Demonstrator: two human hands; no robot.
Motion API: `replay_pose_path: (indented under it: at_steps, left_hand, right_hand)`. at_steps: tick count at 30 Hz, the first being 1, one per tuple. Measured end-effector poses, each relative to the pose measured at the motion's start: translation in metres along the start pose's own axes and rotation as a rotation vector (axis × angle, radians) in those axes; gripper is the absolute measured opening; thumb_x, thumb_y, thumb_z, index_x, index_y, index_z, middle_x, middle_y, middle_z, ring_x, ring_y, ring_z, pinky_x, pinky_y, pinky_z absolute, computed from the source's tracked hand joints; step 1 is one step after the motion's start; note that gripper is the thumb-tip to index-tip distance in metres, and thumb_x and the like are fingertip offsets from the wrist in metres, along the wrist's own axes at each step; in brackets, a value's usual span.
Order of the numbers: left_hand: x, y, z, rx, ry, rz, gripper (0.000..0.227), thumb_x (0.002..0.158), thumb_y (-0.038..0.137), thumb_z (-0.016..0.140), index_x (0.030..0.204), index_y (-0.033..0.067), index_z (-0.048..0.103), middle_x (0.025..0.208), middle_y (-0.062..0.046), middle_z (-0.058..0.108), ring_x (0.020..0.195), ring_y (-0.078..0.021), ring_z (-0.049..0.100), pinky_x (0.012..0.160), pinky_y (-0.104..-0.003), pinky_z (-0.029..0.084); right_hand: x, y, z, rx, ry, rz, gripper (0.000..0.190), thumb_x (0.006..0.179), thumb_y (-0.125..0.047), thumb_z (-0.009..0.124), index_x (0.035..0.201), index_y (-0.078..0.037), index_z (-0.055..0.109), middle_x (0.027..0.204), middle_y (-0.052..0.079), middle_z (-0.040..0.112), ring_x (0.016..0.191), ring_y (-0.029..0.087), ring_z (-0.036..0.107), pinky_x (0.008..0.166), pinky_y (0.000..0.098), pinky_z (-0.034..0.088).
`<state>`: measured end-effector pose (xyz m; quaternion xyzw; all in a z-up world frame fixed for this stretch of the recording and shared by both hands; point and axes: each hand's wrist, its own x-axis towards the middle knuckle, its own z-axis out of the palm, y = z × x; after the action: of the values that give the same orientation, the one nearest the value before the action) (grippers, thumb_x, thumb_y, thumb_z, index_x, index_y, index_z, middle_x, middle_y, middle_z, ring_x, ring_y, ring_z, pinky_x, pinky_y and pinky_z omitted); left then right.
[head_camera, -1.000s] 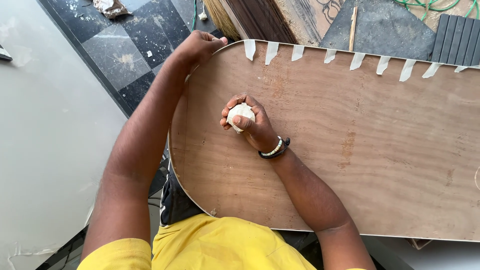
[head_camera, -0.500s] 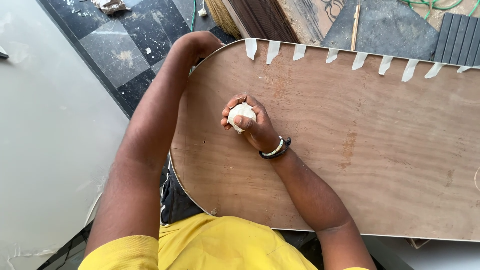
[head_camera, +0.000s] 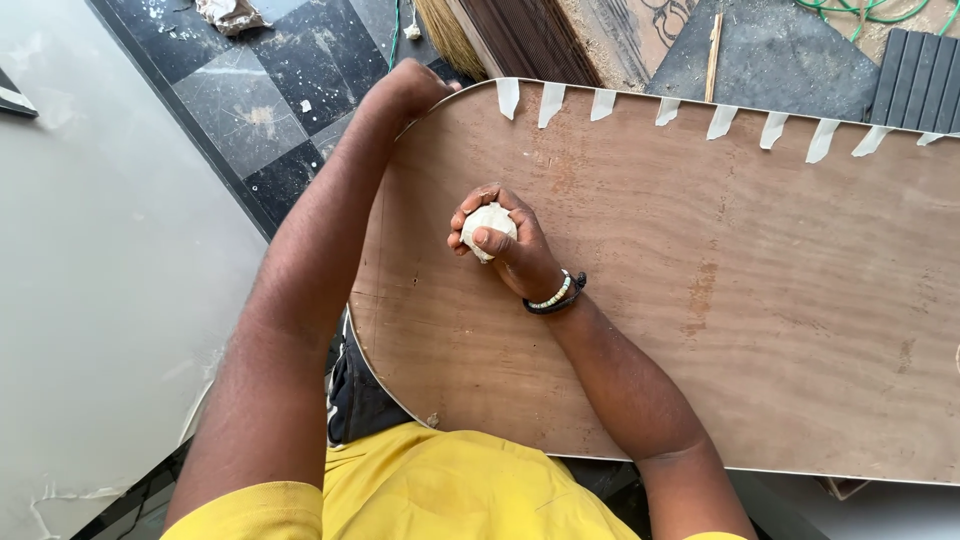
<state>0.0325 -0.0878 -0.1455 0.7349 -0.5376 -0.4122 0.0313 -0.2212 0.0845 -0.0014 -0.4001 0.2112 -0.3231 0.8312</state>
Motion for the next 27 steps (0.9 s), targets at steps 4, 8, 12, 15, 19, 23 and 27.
replay_pose_path:
  at_steps: [4, 8, 12, 15, 19, 23, 27]
  left_hand:
    - [-0.038, 0.029, -0.018, -0.123, 0.262, -0.150, 0.040, 0.095, 0.043, 0.072, 0.103, 0.0046, 0.076, 0.106, -0.014, 0.077, 0.099, -0.0272, 0.075, 0.093, -0.040, 0.059]
    - [-0.051, 0.036, -0.020, -0.264, 0.515, -0.107, 0.029, 0.091, 0.035, 0.075, 0.095, 0.0062, 0.075, 0.095, -0.014, 0.075, 0.091, -0.0287, 0.073, 0.085, -0.044, 0.058]
    - [-0.010, 0.008, -0.009, -0.282, 0.361, -0.155, 0.032, 0.091, 0.038, 0.076, 0.091, 0.0057, 0.075, 0.093, -0.012, 0.076, 0.086, -0.0239, 0.075, 0.087, -0.038, 0.058]
    - [-0.018, 0.009, -0.011, -0.375, 0.372, -0.236, 0.031, 0.091, 0.037, 0.077, 0.086, 0.0073, 0.075, 0.089, -0.009, 0.075, 0.082, -0.0187, 0.073, 0.082, -0.037, 0.060]
    - [-0.030, 0.022, -0.013, -0.551, 0.486, -0.313, 0.028, 0.094, 0.034, 0.072, 0.082, 0.0087, 0.075, 0.080, -0.006, 0.076, 0.066, -0.0125, 0.073, 0.062, -0.031, 0.061]
    - [-0.044, 0.028, -0.018, -0.811, 0.633, -0.224, 0.026, 0.095, 0.027, 0.070, 0.082, 0.0045, 0.074, 0.068, -0.010, 0.075, 0.044, -0.0109, 0.068, 0.037, -0.026, 0.057]
    - [-0.079, 0.051, -0.029, -0.718, 0.797, 0.070, 0.024, 0.099, 0.026, 0.066, 0.090, 0.0047, 0.073, 0.062, -0.008, 0.074, 0.040, -0.0095, 0.067, 0.036, -0.025, 0.054]
  right_hand:
    - [-0.001, -0.002, 0.003, -0.011, 0.003, -0.005, 0.051, 0.091, -0.041, 0.082, 0.120, -0.007, 0.057, 0.110, 0.007, 0.066, 0.098, 0.018, 0.070, 0.087, 0.0360, 0.060]
    - [-0.001, -0.002, 0.004, -0.021, 0.020, -0.011, 0.048, 0.091, -0.038, 0.082, 0.119, -0.007, 0.057, 0.109, 0.007, 0.066, 0.098, 0.017, 0.069, 0.088, 0.0357, 0.060]
    - [-0.003, -0.005, 0.007, -0.039, 0.024, -0.025, 0.047, 0.092, -0.036, 0.081, 0.120, -0.007, 0.057, 0.109, 0.007, 0.065, 0.098, 0.017, 0.068, 0.088, 0.0356, 0.059]
    - [-0.003, -0.002, 0.004, -0.062, 0.019, -0.044, 0.045, 0.092, -0.035, 0.080, 0.118, -0.006, 0.057, 0.108, 0.007, 0.066, 0.096, 0.018, 0.070, 0.087, 0.0359, 0.060]
    - [-0.004, -0.004, 0.008, -0.072, 0.018, -0.048, 0.044, 0.093, -0.034, 0.080, 0.118, -0.006, 0.057, 0.108, 0.007, 0.065, 0.097, 0.017, 0.069, 0.088, 0.0363, 0.060]
    - [-0.002, -0.001, 0.007, -0.136, 0.017, -0.073, 0.043, 0.093, -0.036, 0.079, 0.117, -0.008, 0.058, 0.106, 0.007, 0.066, 0.094, 0.017, 0.071, 0.085, 0.0360, 0.062]
    - [-0.003, -0.001, 0.006, -0.143, 0.019, -0.077, 0.042, 0.093, -0.035, 0.080, 0.117, -0.008, 0.058, 0.106, 0.007, 0.066, 0.094, 0.017, 0.071, 0.085, 0.0348, 0.061]
